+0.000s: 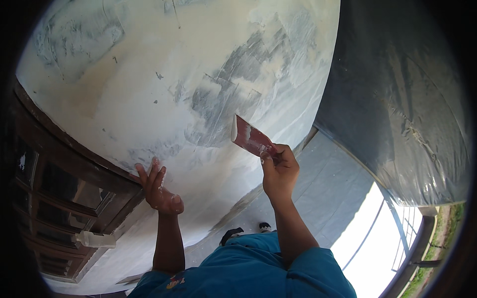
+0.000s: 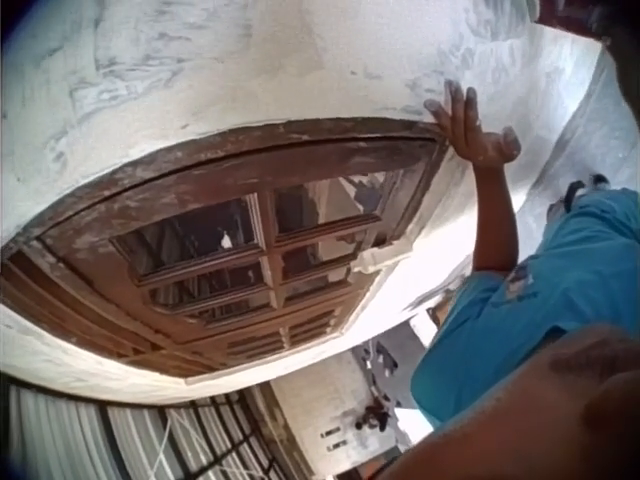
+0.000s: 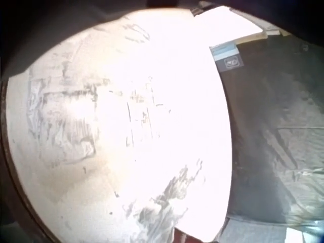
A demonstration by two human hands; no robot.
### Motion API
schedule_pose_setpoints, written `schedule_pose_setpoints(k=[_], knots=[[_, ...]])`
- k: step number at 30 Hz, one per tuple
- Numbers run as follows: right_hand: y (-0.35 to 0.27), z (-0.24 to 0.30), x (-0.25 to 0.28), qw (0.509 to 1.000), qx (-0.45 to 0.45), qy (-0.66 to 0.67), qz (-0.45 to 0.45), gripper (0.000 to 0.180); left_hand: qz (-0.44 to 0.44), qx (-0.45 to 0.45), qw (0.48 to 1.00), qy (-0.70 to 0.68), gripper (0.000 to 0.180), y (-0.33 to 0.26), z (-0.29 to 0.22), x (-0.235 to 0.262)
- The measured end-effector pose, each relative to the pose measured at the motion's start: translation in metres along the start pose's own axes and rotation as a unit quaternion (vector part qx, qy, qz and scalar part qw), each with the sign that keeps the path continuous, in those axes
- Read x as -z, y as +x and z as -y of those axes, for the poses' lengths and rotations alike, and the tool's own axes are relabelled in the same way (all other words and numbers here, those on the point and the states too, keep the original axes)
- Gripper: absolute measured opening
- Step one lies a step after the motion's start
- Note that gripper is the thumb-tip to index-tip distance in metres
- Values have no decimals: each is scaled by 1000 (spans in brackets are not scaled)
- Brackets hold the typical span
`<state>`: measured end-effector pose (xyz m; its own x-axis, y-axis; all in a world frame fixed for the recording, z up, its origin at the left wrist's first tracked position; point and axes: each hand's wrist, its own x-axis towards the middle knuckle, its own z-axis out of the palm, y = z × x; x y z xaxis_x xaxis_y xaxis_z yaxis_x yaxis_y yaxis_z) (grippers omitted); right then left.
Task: Applying plaster or putty to an exterior wall using a spreader.
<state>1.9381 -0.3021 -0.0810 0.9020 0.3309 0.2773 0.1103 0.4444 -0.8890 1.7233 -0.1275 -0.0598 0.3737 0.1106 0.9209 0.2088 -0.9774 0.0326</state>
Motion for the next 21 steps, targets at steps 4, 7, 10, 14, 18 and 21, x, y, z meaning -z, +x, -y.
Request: schedule_pose_setpoints(k=[4,7,10,14,18,21], knots=[[-20,1,-30,964,113,-239,-25,14,20,-9,1000,-5,62,1,5,7],[-29,-11,-57,904,243,-351,-35,29,34,37,997,-64,64,-5,8,6],[-33,-19,-78,883,241,-398,-55,42,41,17,995,-85,64,-1,9,4],[-37,-40,-112,869,277,-398,-97,44,51,1,994,-101,65,3,11,7],[-67,-57,-135,878,259,-400,-50,47,30,-33,989,-138,67,8,11,7],[-105,-59,-121,893,269,-362,9,48,23,-52,985,-163,69,9,12,12]])
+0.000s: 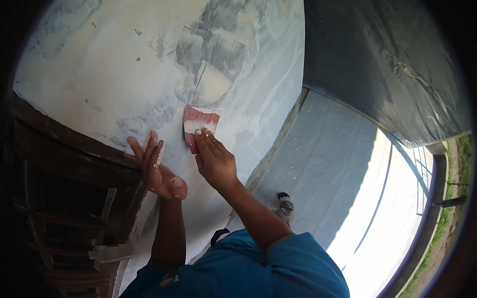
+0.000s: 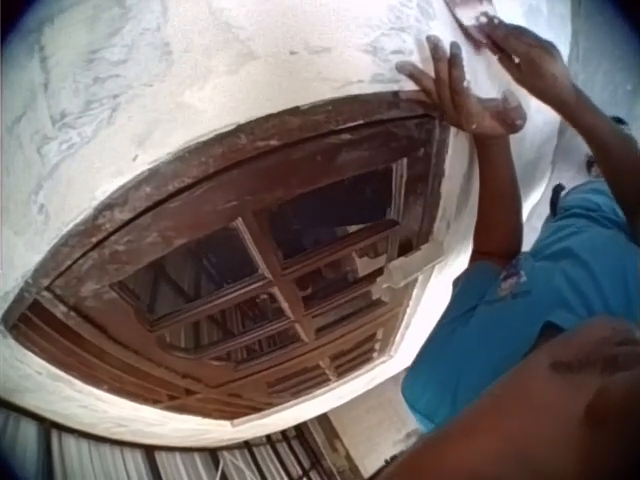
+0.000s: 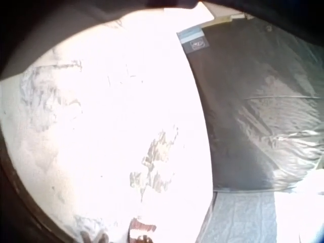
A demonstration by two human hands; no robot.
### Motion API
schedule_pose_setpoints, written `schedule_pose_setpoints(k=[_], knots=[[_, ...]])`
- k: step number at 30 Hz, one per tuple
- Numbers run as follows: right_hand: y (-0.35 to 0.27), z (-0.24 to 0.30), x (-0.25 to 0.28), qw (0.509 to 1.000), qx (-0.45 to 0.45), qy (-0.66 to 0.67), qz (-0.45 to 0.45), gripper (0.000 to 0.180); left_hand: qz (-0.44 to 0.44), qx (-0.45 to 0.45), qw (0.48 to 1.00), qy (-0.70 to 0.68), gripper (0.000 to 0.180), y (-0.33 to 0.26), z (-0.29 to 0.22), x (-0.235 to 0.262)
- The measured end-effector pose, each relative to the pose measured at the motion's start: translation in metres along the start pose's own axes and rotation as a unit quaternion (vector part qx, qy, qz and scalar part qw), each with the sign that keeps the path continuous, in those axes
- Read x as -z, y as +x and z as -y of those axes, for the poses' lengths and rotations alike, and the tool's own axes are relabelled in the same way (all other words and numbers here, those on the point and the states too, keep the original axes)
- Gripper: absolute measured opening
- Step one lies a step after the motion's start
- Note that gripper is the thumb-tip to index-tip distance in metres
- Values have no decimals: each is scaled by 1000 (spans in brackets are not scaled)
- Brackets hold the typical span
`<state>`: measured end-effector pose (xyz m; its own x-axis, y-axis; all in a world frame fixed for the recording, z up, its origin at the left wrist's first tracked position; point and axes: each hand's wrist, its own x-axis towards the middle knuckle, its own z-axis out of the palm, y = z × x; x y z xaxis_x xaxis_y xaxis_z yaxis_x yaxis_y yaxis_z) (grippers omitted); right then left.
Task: Applying plaster or putty to an exterior wall using a spreader.
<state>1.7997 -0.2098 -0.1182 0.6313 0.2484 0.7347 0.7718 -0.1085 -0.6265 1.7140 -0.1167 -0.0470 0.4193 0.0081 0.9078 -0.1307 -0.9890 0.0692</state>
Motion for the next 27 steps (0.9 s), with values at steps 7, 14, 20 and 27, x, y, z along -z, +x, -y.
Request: schedule_pose_setpoints(k=[7,14,20,27], knots=[[5,-13,55,993,-90,-22,-75,33,-5,-8,1000,14,63,-1,4,-2],[78,-28,37,986,-4,-103,-133,40,2,5,1000,6,64,0,1,-6],[45,-6,19,994,60,-63,-73,52,5,7,1000,12,65,-3,3,-5],[13,-26,42,990,38,-80,-106,36,-7,19,1000,14,64,-1,3,-7]])
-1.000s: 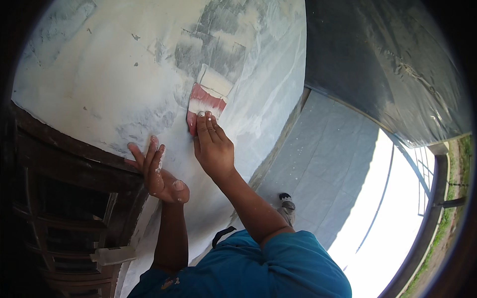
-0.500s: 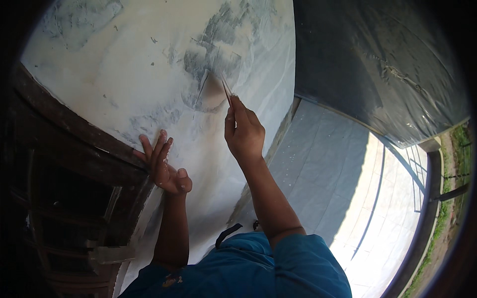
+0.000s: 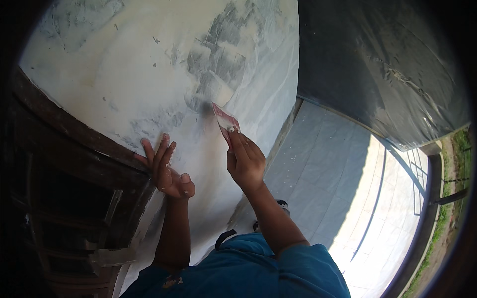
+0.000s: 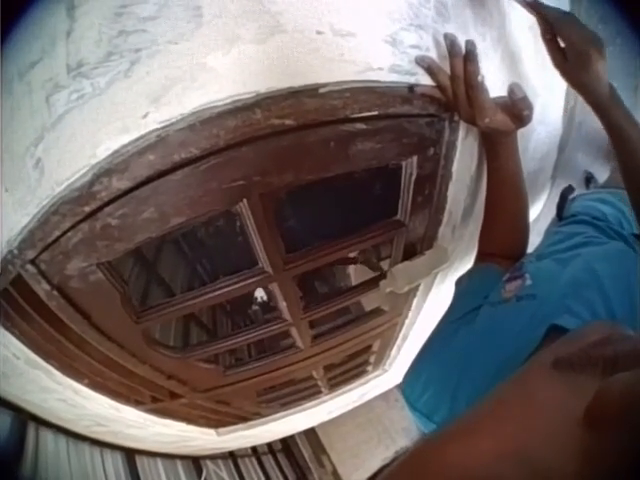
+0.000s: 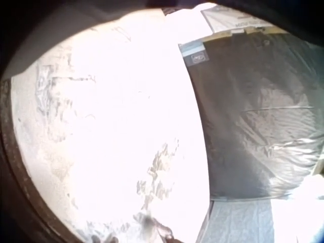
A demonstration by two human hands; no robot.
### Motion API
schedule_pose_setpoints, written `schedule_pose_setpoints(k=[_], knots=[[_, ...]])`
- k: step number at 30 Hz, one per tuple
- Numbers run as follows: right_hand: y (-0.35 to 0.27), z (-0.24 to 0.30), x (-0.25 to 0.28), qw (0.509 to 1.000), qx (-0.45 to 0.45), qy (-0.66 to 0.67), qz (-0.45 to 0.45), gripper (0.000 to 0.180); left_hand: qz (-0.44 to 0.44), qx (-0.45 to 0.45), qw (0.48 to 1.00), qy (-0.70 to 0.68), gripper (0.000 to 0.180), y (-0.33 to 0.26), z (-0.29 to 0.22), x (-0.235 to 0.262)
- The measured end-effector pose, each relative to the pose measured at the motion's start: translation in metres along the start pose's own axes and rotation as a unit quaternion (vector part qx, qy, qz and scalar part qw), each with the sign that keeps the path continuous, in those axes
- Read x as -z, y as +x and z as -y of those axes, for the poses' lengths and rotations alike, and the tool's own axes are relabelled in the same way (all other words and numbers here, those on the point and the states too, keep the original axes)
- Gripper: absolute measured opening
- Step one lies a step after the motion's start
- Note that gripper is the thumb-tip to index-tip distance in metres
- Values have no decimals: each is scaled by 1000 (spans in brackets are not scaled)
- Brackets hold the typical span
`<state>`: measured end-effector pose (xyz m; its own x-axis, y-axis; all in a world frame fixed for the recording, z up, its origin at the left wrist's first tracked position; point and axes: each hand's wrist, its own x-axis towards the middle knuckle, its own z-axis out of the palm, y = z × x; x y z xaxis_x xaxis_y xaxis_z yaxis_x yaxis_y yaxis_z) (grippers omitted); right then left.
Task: Applying plaster or putty to an exterior wall using a spreader.
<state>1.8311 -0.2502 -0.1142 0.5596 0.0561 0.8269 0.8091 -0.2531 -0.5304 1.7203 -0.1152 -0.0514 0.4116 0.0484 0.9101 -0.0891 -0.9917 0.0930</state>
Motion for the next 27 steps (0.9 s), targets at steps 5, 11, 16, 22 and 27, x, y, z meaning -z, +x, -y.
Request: schedule_pose_setpoints(k=[5,11,16,22,27], knots=[[40,-36,-25,995,-91,-22,-36,37,-3,-3,1000,-3,63,2,-2,-2],[-36,10,-20,996,15,44,75,49,9,-15,1000,11,62,-2,0,2],[-12,-10,-5,999,-33,32,5,31,5,-9,1000,10,63,-2,0,1],[41,-37,-35,998,-50,13,-31,34,5,-17,1000,10,63,1,-1,-1],[-57,20,-10,992,7,59,113,44,3,-16,1000,13,65,-3,0,0]])
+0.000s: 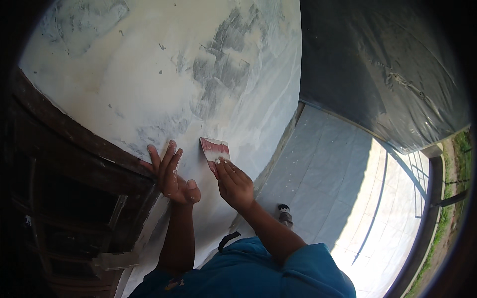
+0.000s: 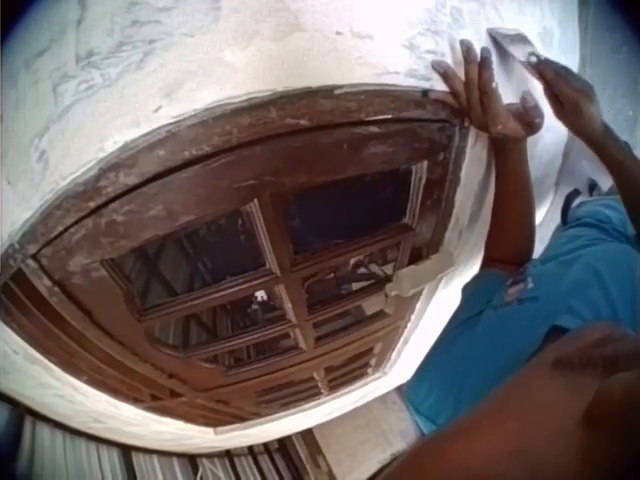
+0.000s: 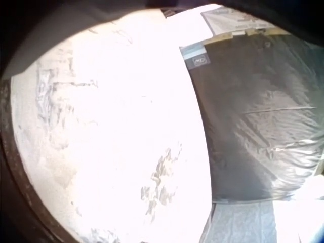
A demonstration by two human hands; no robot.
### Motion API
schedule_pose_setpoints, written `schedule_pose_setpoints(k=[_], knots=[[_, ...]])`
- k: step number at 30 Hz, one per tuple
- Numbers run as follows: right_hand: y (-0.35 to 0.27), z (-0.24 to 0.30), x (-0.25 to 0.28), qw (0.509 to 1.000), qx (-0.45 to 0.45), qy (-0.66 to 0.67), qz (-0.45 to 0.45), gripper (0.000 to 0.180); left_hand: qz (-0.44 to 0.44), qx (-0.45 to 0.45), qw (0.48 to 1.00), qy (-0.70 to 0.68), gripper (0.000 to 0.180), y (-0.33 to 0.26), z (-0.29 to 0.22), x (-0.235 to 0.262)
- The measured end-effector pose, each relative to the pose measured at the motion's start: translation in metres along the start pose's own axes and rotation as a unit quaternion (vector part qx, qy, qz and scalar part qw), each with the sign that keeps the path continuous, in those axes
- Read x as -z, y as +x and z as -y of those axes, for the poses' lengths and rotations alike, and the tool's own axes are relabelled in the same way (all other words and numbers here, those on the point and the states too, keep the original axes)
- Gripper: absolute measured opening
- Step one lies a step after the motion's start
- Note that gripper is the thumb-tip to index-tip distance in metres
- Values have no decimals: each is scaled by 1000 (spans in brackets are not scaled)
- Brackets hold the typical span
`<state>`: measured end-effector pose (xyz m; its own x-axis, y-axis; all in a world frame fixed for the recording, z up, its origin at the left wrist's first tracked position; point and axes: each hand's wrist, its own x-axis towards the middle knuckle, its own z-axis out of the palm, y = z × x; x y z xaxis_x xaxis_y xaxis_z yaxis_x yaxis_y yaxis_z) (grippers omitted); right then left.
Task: Applying plaster or putty to an exterior wall using a spreader.
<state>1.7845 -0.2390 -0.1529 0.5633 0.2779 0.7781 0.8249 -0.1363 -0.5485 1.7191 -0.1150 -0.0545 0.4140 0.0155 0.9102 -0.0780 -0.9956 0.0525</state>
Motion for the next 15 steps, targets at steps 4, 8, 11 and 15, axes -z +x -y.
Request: schedule_pose_setpoints(k=[4,8,11,15], knots=[[-5,5,28,999,-26,19,6,36,-1,3,1000,-14,65,0,-2,0],[81,-15,39,992,-53,-20,-113,36,-5,8,1000,-18,67,2,-2,1],[97,-8,24,996,27,-24,-82,40,-9,13,999,-28,69,3,-2,-2],[10,19,-8,998,49,13,44,42,-13,17,999,-49,71,4,-4,1]])
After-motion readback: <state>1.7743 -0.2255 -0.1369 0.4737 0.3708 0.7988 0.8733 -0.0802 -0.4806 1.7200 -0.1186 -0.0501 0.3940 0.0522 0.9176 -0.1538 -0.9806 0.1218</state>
